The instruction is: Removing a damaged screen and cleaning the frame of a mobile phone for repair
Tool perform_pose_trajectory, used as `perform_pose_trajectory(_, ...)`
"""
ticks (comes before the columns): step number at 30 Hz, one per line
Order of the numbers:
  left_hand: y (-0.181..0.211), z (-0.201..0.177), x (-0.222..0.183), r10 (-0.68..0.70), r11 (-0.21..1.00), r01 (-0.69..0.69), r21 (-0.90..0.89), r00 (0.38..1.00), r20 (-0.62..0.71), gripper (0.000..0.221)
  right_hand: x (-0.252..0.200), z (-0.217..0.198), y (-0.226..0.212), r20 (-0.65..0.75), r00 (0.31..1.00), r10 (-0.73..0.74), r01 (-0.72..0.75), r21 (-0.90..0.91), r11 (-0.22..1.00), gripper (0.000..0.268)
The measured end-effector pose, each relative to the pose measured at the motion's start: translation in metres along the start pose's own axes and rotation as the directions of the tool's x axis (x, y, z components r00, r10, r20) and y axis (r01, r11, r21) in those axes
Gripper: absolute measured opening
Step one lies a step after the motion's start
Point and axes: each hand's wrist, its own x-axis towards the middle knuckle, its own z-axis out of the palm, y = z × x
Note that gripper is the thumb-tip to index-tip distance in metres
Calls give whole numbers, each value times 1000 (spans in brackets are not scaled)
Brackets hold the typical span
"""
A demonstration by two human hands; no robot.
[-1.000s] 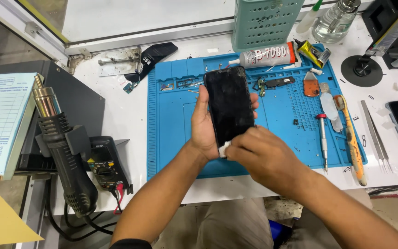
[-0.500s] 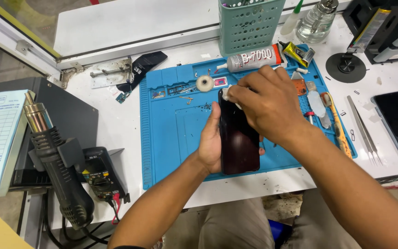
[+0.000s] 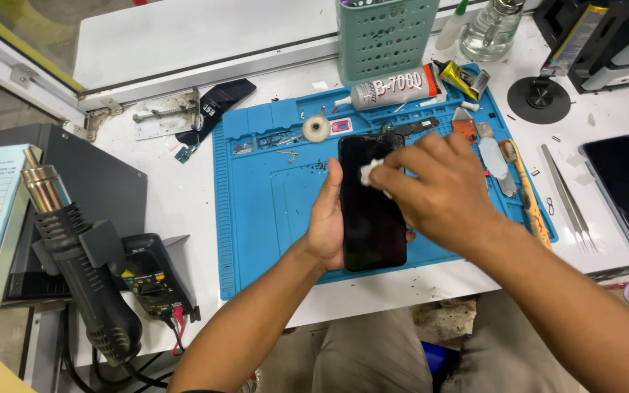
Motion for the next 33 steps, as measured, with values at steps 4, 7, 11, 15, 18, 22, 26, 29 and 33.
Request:
perform_pose_trajectory(4, 9, 26, -4, 25, 999, -24, 46, 1000, -18, 78, 2, 4, 14, -34, 999, 18, -21, -94, 995, 9)
perform_pose_trajectory(7, 13, -24, 14, 29, 999, -30, 36, 999, 26, 86, -9, 1, -14, 19, 999, 49, -51, 62, 997, 15)
perform_pose_trajectory(11, 21, -14, 12, 100, 993, -97, 67, 994, -53, 92, -33, 4, -42, 49, 999, -17, 10, 139, 990, 21)
perform_pose_trajectory(15, 9, -5, 10, 42, 995, -39, 96, 999, -23, 98, -18, -6, -16, 49, 999, -14, 11, 64, 998, 15)
perform_pose_trajectory(18, -6, -1, 2, -12, 996, 16, 84, 999, -52, 92, -2, -9, 10, 5, 1000, -2, 2, -32, 999, 9)
perform_pose_trajectory(22, -3, 3, 3, -14, 993, 21, 115, 998, -62, 90, 5, -2, 19, -30, 1000, -9, 5, -137, 991, 8)
perform_pose_trajectory(26, 15, 7, 3, 25, 988, -15, 154, 998, -63, 91, -9, -1, -1, 15, 1000, 7, -6, -90, 996, 9)
perform_pose_trajectory(29, 24, -13, 10, 94, 981, -83, 173, 994, -56, 99, -26, -2, -30, 77, 997, -33, 34, -13, 999, 15)
perform_pose_trajectory(33, 24, -13, 15, 122, 982, -112, 154, 991, -51, 96, -36, -6, -31, 100, 995, -29, 20, 92, 996, 18)
